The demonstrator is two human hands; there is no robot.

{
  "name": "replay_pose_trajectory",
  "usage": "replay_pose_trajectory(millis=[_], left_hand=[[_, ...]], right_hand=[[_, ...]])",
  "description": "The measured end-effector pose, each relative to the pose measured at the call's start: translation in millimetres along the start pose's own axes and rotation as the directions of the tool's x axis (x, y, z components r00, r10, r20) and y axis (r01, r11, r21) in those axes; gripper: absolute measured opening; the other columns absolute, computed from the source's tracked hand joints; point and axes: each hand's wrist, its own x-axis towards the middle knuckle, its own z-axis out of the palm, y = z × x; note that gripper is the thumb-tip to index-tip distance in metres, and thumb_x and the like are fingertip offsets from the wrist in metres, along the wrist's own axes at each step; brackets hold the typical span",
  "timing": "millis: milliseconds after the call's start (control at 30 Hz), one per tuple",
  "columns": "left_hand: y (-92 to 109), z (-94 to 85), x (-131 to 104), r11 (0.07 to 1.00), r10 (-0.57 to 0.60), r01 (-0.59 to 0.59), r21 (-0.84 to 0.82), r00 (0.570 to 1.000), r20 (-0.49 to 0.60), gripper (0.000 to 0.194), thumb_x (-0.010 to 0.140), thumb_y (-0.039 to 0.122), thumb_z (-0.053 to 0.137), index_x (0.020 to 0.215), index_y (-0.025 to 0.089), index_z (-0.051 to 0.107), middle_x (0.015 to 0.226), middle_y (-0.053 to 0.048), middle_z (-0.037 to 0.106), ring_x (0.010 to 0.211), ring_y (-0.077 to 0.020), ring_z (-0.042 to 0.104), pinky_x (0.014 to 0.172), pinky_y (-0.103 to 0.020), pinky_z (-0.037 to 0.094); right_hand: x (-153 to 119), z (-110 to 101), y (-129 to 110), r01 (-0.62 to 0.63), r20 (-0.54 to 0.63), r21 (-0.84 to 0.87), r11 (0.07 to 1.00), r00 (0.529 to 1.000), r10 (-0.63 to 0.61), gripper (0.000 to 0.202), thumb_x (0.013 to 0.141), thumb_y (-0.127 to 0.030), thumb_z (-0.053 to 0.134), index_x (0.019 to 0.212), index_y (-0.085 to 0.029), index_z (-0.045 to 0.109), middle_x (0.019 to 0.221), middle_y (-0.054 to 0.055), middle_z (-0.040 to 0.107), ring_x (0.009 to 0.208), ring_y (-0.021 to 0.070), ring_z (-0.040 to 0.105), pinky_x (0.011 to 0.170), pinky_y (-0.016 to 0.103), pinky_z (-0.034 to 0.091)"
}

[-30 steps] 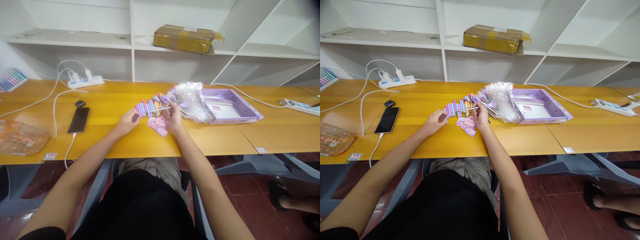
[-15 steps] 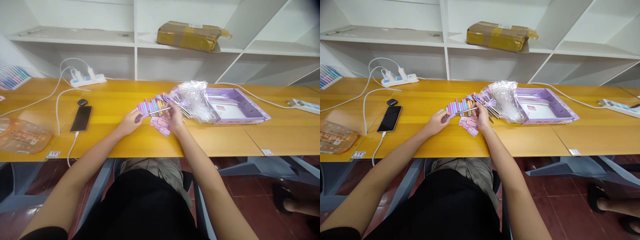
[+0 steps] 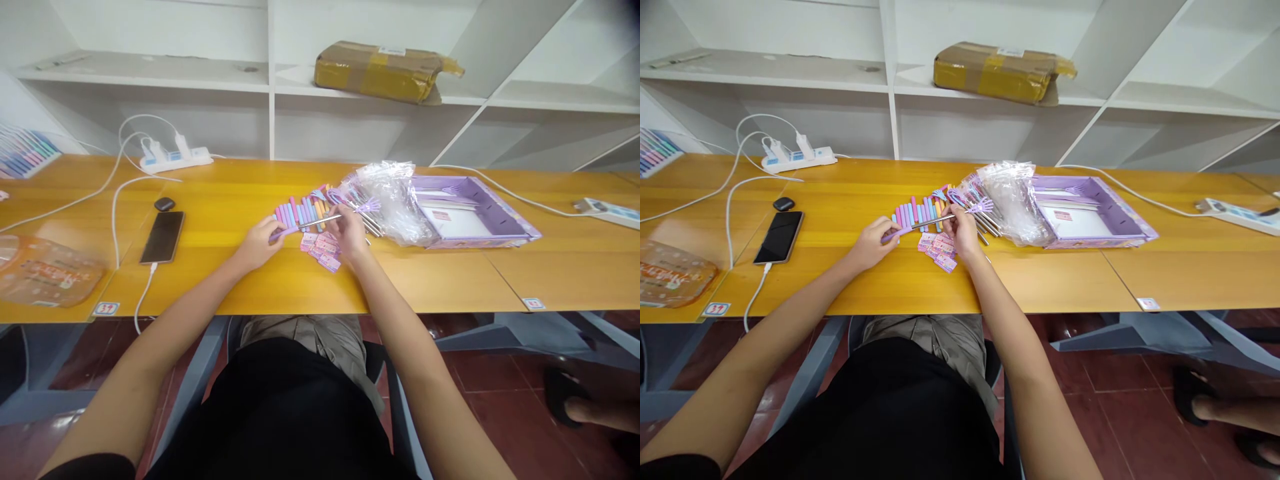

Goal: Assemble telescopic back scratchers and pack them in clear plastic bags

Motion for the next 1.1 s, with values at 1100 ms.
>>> replay_pose_trajectory(millis=[1100], left_hand=[[5,0.1,-6,0.999,-0.038,0.038,-0.003,0.990,-0.133,0.017,0.099,0.012,0.071,0.111,0.021,0.077,0.105,-0.005,0.070,0.091,-0.0177,0.069,0.085,-0.033,0.060]], right_hand=[[-9,14,0,-0.004,0.097,0.006,1.000,0.995,0.004,0.052,0.096,-0.076,0.075,0.089,-0.026,0.062,0.054,-0.008,0.042,0.047,0.0119,0.026,0.050,0.029,0.018]])
